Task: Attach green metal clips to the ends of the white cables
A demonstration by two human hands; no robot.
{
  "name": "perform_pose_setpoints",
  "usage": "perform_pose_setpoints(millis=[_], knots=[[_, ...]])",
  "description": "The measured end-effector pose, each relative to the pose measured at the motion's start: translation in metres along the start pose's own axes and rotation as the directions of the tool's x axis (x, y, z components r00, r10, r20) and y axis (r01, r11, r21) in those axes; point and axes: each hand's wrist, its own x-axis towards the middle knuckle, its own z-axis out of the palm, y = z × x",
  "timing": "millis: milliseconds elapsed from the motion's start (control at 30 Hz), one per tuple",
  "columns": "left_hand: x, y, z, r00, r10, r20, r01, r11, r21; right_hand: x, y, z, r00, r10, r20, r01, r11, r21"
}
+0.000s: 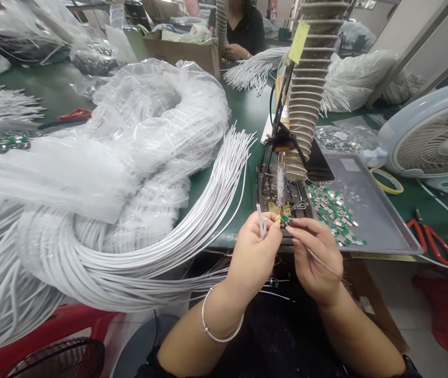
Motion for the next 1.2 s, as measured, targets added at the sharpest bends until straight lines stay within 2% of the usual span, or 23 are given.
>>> perform_pose_setpoints(millis=[367, 500, 600, 733, 867, 1067, 1200], knots=[[-0.001, -0.007, -0.003, 0.999, -0.042, 0.006, 0.042, 0.999, 0.014, -0.006, 0.0, 0.0, 1.0, 0.026, 0.002, -0.026, 0.997, 0.072], [0.0, -0.013, -0.008, 0.999, -0.011, 0.042, 0.009, 0.999, 0.054, -0.011, 0.002, 0.001, 0.994, 0.113, 0.005, -0.113, 0.982, 0.151], [-0.001, -0.015, -0.01, 0.997, 0.008, 0.082, -0.016, 0.995, 0.096, -0.01, 0.003, 0.001, 0.986, 0.167, 0.009, -0.167, 0.982, 0.086], [-0.002, -0.014, -0.012, 0.995, 0.035, 0.091, -0.049, 0.986, 0.159, -0.005, 0.002, 0.0, 0.985, 0.157, 0.064, -0.158, 0.987, 0.006], [-0.002, -0.011, -0.014, 0.992, 0.043, 0.117, -0.068, 0.975, 0.213, -0.004, 0.003, 0.001, 0.986, 0.153, 0.064, -0.154, 0.988, 0.001], [-0.001, -0.009, -0.016, 0.985, -0.03, 0.17, -0.005, 0.979, 0.204, -0.009, 0.006, 0.003, 0.994, 0.083, 0.07, -0.086, 0.995, 0.044], [-0.002, -0.007, -0.013, 0.984, -0.057, 0.166, 0.025, 0.982, 0.185, -0.011, 0.003, 0.005, 0.988, 0.145, 0.046, -0.147, 0.988, 0.043]])
